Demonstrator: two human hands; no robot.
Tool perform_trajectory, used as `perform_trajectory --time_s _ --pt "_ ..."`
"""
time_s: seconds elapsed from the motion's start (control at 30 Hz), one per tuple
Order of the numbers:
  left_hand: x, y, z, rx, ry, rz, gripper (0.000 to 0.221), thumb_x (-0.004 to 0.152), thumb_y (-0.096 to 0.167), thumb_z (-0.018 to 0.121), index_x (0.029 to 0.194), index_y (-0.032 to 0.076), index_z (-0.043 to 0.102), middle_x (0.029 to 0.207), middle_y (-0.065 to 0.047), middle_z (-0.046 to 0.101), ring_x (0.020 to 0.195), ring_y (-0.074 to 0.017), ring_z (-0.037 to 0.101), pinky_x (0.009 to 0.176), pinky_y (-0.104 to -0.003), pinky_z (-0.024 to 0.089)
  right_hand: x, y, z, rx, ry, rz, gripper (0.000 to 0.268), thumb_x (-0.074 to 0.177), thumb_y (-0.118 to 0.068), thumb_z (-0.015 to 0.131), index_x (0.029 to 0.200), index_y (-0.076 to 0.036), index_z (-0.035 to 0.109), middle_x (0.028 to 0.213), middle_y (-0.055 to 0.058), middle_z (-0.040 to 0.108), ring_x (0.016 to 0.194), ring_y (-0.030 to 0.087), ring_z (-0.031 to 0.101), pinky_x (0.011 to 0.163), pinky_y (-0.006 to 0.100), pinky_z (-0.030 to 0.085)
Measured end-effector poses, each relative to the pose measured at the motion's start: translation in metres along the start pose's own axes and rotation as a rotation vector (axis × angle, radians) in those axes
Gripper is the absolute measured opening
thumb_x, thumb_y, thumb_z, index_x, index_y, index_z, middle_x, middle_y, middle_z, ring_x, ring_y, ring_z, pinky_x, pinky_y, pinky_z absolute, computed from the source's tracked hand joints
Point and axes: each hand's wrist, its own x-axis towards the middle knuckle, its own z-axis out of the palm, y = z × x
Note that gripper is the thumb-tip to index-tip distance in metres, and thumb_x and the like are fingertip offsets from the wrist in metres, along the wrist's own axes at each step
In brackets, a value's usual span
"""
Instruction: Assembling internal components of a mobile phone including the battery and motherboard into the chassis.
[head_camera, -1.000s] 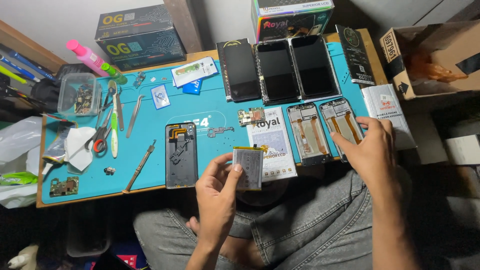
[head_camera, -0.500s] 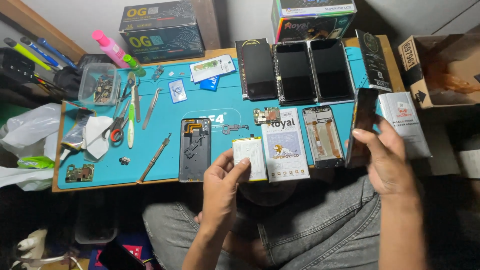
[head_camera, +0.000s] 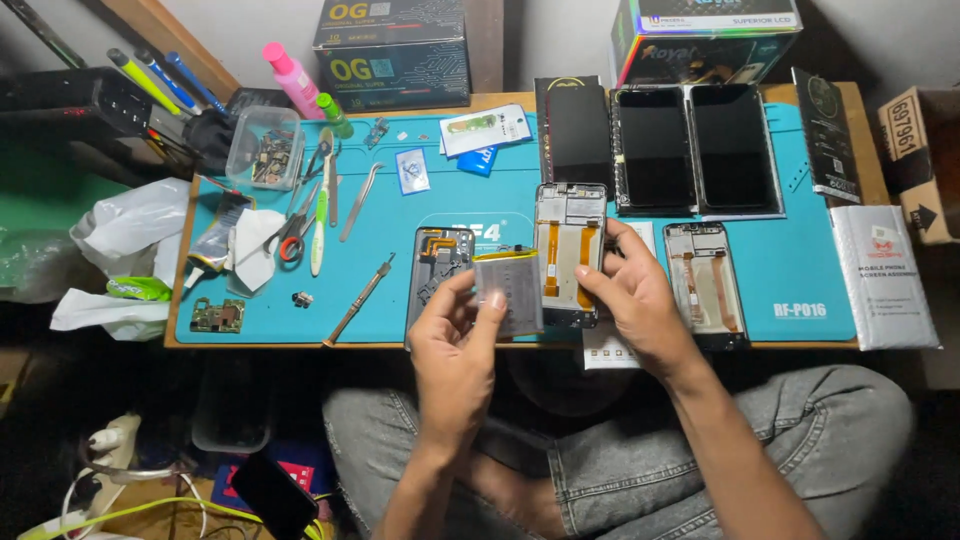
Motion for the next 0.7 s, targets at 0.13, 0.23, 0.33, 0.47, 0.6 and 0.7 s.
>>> perform_trajectory --time_s 0.13,0.23,0.33,0.47,0.6,0.7 --pt "0.006 -0.006 0.012 0.117 0.063 -0.031 0.024 0.098 0.01 0.077 0.122 0.008 0.08 0.091 -0.013 0.085 0.081 -0.0137 0.073 0.063 -0.029 0.061 0.001 0.014 -0.003 0.036 0.038 -0.014 0.058 0.102 0.001 0.061 0.157 -0.003 0.046 0.106 0.022 0.072 0.09 0.03 0.077 0.081 0.047 0.068" --pt "0.009 -0.016 0.019 0.196 0.036 -0.025 0.022 0.099 0.015 0.075 0.121 0.014 0.081 0.091 -0.009 0.087 0.08 -0.0096 0.07 0.064 -0.024 0.052 0.0 0.013 -0.003 0.049 0.007 -0.059 0.055 0.104 -0.001 0.059 0.158 -0.003 0.045 0.098 0.017 0.072 0.084 0.024 0.076 0.075 0.042 0.068" --pt "0.012 -0.022 0.025 0.214 0.029 0.006 0.027 0.098 0.012 0.074 0.125 0.011 0.077 0.091 -0.013 0.086 0.08 -0.0121 0.07 0.064 -0.026 0.048 -0.001 0.011 -0.002 0.074 -0.024 -0.101 0.054 0.107 -0.003 0.055 0.159 -0.002 0.044 0.088 0.011 0.07 0.073 0.017 0.072 0.067 0.035 0.065" --pt "0.015 -0.023 0.028 0.211 0.014 0.013 0.028 0.098 0.011 0.075 0.125 0.009 0.077 0.093 -0.014 0.087 0.081 -0.013 0.073 0.065 -0.025 0.049 -0.002 0.018 -0.004 0.093 -0.025 -0.123 0.054 0.108 -0.005 0.054 0.16 -0.001 0.042 0.081 0.007 0.066 0.069 0.014 0.066 0.064 0.03 0.06" --pt "0.014 -0.022 0.03 0.153 0.013 -0.007 0.027 0.099 0.009 0.074 0.126 0.007 0.076 0.095 -0.015 0.088 0.084 -0.0136 0.075 0.072 -0.028 0.056 -0.001 0.026 -0.009 0.144 -0.032 -0.13 0.053 0.108 -0.007 0.053 0.16 -0.001 0.044 0.085 0.01 0.07 0.074 0.019 0.071 0.07 0.033 0.064" --pt "0.012 -0.018 0.032 0.103 0.025 -0.024 0.028 0.1 0.009 0.073 0.128 0.005 0.075 0.097 -0.016 0.087 0.089 -0.0148 0.076 0.078 -0.03 0.06 0.001 0.037 -0.015 0.191 -0.026 -0.14 0.054 0.108 -0.008 0.054 0.16 -0.001 0.043 0.084 0.009 0.069 0.073 0.017 0.07 0.069 0.031 0.063"
